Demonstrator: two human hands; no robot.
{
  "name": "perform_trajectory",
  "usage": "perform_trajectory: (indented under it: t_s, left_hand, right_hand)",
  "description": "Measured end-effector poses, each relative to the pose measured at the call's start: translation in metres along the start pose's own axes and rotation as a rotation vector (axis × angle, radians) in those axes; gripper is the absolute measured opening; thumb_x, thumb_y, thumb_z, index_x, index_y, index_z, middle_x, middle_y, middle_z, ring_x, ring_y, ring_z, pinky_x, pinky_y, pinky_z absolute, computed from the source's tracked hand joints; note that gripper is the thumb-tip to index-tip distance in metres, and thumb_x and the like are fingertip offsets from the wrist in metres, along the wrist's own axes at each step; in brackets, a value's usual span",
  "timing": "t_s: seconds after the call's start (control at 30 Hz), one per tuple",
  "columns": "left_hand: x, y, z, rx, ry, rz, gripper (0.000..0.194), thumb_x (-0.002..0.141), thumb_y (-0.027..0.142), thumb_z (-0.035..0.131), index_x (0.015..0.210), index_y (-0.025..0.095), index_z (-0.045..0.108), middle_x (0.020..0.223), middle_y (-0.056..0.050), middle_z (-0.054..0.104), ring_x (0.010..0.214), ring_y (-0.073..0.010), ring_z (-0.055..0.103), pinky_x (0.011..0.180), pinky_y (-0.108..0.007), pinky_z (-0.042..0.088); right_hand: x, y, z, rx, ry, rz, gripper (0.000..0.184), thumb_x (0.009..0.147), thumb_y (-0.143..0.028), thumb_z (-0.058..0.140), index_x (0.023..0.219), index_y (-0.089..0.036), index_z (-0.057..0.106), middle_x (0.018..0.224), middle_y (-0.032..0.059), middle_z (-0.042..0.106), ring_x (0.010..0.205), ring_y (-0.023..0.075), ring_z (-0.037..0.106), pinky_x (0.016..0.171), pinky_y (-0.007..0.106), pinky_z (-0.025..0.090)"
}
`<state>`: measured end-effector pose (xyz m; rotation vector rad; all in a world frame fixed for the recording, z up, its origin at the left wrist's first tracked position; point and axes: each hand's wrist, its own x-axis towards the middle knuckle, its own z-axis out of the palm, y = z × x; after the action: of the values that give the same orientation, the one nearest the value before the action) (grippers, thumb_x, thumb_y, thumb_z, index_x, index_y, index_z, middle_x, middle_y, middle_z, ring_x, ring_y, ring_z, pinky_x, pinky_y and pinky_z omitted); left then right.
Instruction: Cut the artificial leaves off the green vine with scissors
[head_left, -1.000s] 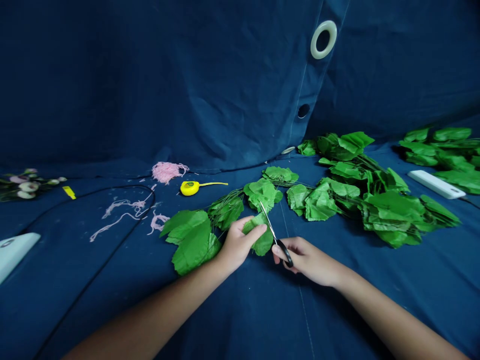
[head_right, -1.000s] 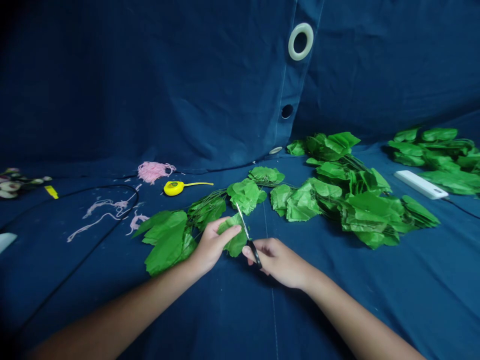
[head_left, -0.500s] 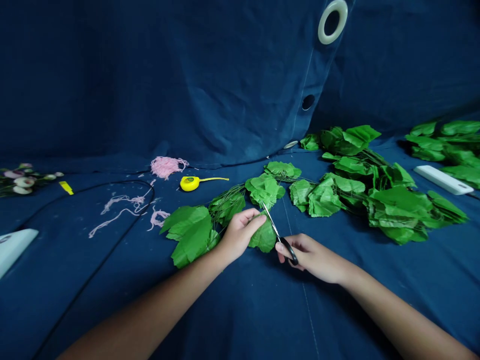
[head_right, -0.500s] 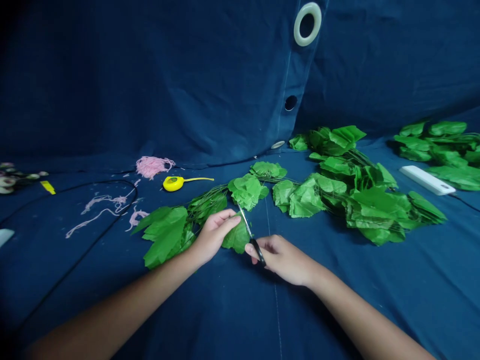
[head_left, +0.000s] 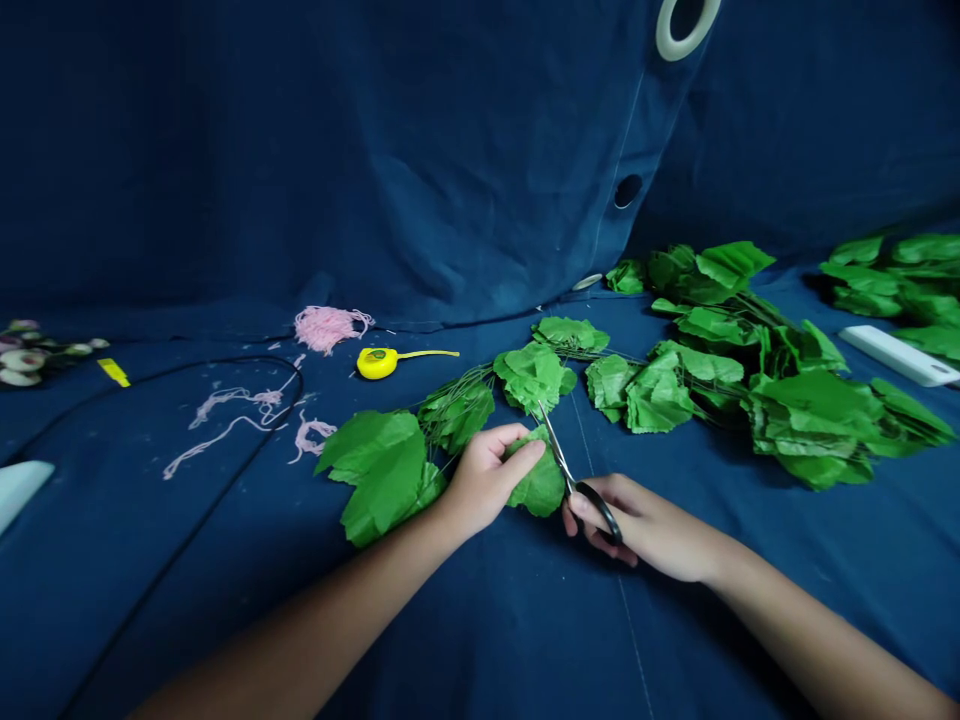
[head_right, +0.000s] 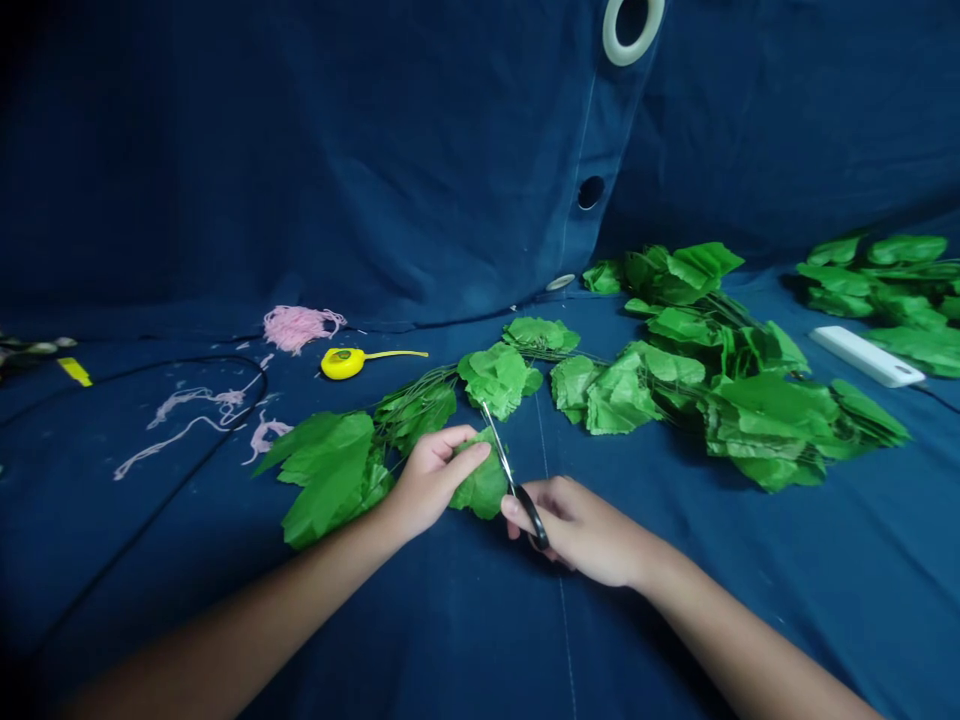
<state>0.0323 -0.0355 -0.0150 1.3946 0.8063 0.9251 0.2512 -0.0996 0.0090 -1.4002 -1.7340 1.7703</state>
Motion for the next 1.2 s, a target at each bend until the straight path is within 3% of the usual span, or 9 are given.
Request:
perform_trajectory:
  t_s: [0.33, 1.2]
  left_hand:
    - [-0.0002, -0.0008, -0.0013, 0.034, 0.018, -0.005, 0.034, 0.094, 0.042, 0.065, 0.073, 0.015, 0.061, 0.066, 0.002, 0.047, 0.061, -0.0114, 0.041, 0.057, -0.025, 0.032]
    - [0.0029, 0.0016, -0.0023, 0.087, 0.009, 0.039, 0.033, 0.094, 0.038, 0.067, 0.073, 0.013, 0.063, 0.067, 0.002, 0.050, 0.063, -0.0101, 0.041, 0.058, -0.022, 0.034]
  right_hand:
    - [0.0002, -0.0054, 0.0013, -0.004, 0.008, 0.013, 0.058, 0.095, -0.069, 0.054, 0.094, -0.013, 0.067, 0.067, -0.0002, 0.048, 0.059, 0.0073, 0.045, 0.050, 0.014, 0.033]
    - [0.0021, -0.0074, 0.0019, -0.022, 0.038, -0.006, 0.058, 0.096, -0.069, 0.054, 0.095, -0.012, 0.066, 0.065, -0.0008, 0.051, 0.057, 0.0053, 0.044, 0.051, 0.011, 0.035]
